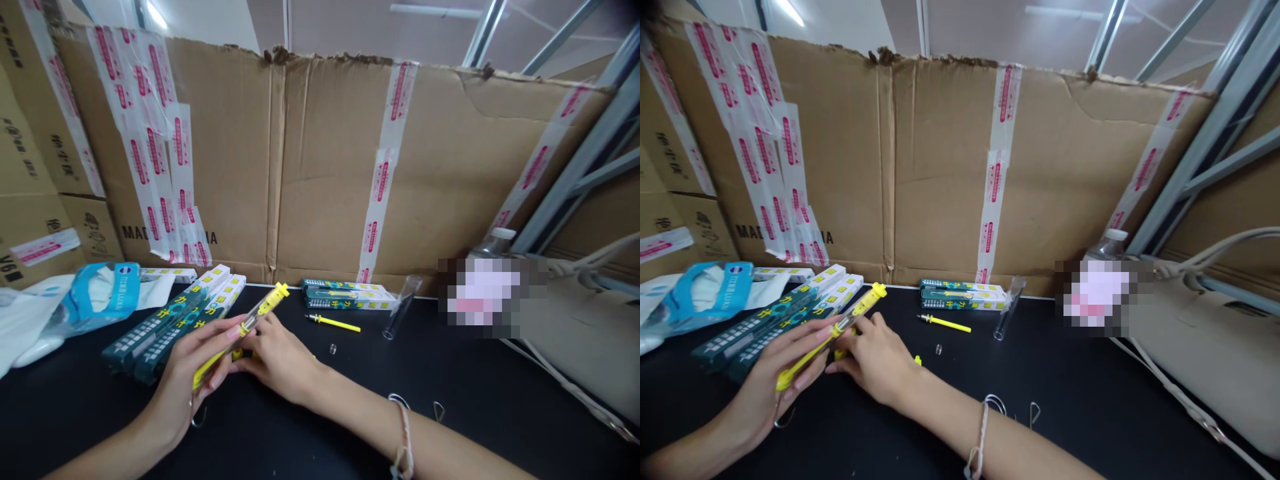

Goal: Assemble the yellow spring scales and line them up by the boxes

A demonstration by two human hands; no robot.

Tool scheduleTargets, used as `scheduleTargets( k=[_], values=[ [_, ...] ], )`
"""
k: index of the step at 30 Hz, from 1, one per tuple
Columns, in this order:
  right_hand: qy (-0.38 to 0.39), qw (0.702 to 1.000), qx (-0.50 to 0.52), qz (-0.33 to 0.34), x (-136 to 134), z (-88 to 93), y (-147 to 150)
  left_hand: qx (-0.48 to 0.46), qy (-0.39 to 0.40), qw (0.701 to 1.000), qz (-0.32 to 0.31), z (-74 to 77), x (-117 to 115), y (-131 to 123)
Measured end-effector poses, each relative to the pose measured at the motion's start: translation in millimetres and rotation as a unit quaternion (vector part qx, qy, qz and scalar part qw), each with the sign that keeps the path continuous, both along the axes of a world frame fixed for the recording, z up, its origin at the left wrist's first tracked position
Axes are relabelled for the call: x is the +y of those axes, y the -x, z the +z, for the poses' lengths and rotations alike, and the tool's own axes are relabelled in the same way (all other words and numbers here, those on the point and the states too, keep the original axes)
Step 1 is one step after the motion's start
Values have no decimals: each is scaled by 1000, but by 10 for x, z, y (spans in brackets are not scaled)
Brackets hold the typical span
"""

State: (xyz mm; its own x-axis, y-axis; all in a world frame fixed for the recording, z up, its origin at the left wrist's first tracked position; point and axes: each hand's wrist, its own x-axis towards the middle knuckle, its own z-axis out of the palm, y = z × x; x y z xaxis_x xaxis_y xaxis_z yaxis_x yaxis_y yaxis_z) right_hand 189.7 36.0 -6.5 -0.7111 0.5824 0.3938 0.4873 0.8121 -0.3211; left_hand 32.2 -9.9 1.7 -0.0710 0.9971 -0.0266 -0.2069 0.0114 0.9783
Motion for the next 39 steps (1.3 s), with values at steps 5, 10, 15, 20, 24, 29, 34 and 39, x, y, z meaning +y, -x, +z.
scheduleTargets(
  k=[5,10,15,20,24,29,34,39],
  values=[
    [44,998,26,30,66,-38,-205,55,10,998,-37,-18,-7,-1],
    [87,996,9,-11,63,71,-604,84,21,995,-56,12,-7,-35],
    [99,993,5,-58,3,74,-893,121,37,988,-90,19,-9,-50],
    [100,986,84,-106,-92,7,-1026,165,39,975,-142,-39,25,-63],
    [75,974,165,-136,-215,-1,-1180,187,24,969,-161,-61,29,-87],
    [113,941,253,-195,-431,-32,-1381,198,11,966,-163,16,-74,-153],
    [252,868,379,-197,-560,-83,-1286,197,3,969,-153,47,-127,-214],
    [303,843,426,-124,-629,-110,-1143,199,2,969,-148,9,-125,-225]
  ],
)
